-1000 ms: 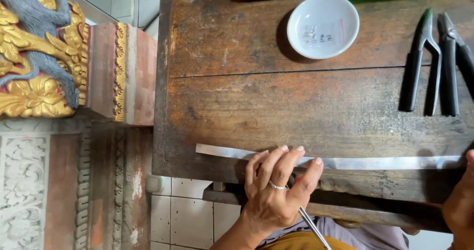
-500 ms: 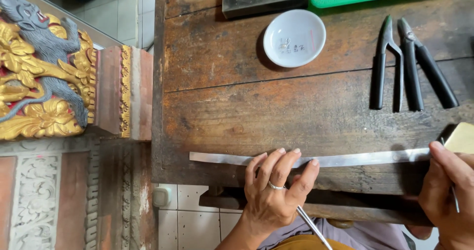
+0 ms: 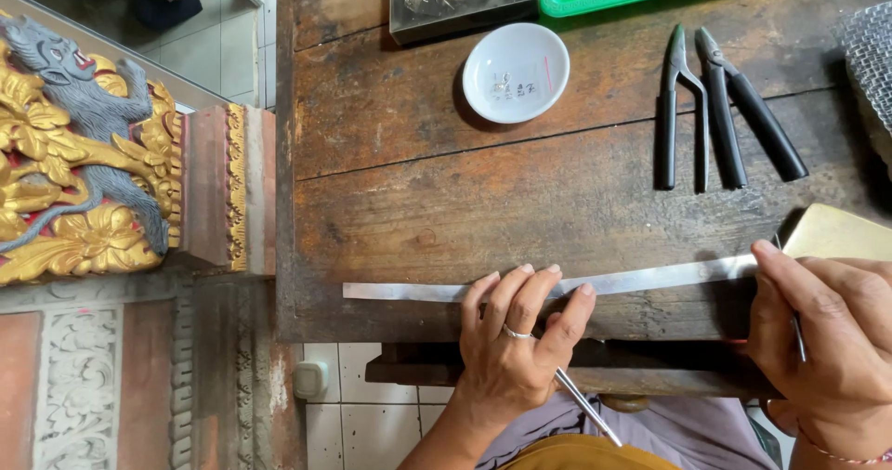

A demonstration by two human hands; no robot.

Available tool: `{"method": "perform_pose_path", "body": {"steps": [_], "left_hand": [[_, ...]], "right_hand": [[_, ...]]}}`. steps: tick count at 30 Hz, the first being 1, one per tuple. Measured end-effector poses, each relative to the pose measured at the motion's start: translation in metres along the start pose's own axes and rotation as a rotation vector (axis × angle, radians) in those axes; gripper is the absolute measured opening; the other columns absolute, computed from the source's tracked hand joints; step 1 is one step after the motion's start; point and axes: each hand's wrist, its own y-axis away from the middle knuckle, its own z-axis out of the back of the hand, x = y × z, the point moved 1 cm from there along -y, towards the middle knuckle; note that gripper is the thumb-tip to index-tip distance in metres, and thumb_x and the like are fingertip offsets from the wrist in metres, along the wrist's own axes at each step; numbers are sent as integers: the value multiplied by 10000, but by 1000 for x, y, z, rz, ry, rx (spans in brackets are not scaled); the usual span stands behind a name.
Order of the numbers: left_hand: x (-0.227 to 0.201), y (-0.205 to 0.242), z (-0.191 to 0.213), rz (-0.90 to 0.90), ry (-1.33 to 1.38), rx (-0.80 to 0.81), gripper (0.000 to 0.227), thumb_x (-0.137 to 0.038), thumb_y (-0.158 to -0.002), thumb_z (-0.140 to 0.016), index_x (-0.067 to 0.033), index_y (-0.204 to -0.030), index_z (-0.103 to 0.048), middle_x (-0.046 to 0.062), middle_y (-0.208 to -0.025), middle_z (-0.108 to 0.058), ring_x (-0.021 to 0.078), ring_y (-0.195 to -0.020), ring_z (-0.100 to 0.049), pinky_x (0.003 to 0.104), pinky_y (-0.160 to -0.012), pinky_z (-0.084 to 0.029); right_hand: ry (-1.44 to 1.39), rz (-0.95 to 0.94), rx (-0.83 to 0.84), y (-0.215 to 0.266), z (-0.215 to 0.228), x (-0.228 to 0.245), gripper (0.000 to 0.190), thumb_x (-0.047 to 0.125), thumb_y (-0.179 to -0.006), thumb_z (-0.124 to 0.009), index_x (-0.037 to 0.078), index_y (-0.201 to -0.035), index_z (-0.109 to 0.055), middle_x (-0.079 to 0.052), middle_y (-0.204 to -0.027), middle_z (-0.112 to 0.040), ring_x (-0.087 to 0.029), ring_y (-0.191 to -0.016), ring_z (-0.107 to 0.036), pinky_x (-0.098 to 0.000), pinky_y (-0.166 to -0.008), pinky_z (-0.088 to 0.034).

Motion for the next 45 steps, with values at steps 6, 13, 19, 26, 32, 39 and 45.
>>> {"method": "perform_pose_path", "body": {"steps": [6, 13, 19, 26, 32, 39, 45], "left_hand": [[-6, -7, 0, 0, 24, 21, 360, -188, -1001, -658, -198, -1361, -666, 79, -1344, -598, 284, -1271, -577, 513, -1107, -425], [-14, -15, -5, -10, -8, 54, 380, -188, -966, -650, -217, -1343, -684, 85, -1357, -594, 292, -1268, -577, 524, -1107, -420], [-17, -16, -9, -2, 14, 36, 339, -152, -988, -605, -186, -1311, -702, 80, -1361, -590, 287, -1289, -568, 531, -1124, -425], [-30, -35, -7, -42, 46, 97, 390, -134, -920, -622, -136, -1301, -706, 139, -1359, -569, 331, -1284, -544, 572, -1118, -396], [-36, -53, -2, -63, 83, 135, 401, -136, -923, -629, -91, -1319, -670, 169, -1384, -532, 353, -1318, -506, 594, -1131, -374], [-33, -106, 24, -198, 259, 385, 468, -124, -830, -664, 23, -1274, -641, 226, -1332, -531, 401, -1252, -517, 536, -1051, -430], [-6, -179, 33, 27, 753, 809, 307, -279, -1094, -549, -42, -1245, -672, 44, -799, -586, 155, -712, -564, 324, -616, -470]], "right_hand": [[31, 36, -13, -21, 8, 14, 205, -30, -1067, -739, 15, -1265, -768, -114, -1010, -682, -245, -878, -623, -324, -794, -490], [45, 46, -30, -33, 13, 17, 284, -39, -928, -740, 39, -1196, -796, -98, -918, -688, -235, -825, -654, -322, -747, -508], [8, 77, -47, -47, 17, 23, 267, -75, -858, -774, 22, -1107, -785, -101, -907, -682, -262, -820, -654, -342, -690, -496], [-36, 90, -66, -55, 20, 25, 264, -72, -793, -777, 2, -1046, -778, -113, -858, -682, -270, -765, -654, -379, -695, -505], [-76, 107, -48, -57, 22, 26, 267, -72, -778, -769, 3, -1034, -776, -107, -850, -685, -262, -754, -659, -376, -695, -519], [-52, 102, -43, -57, 22, 25, 270, -58, -754, -760, 2, -1017, -781, -106, -830, -686, -270, -741, -652, -391, -686, -523], [-54, 88, -29, -53, 19, 25, 280, -57, -753, -755, 6, -1025, -777, -104, -839, -685, -270, -755, -656, -389, -699, -529]]}}
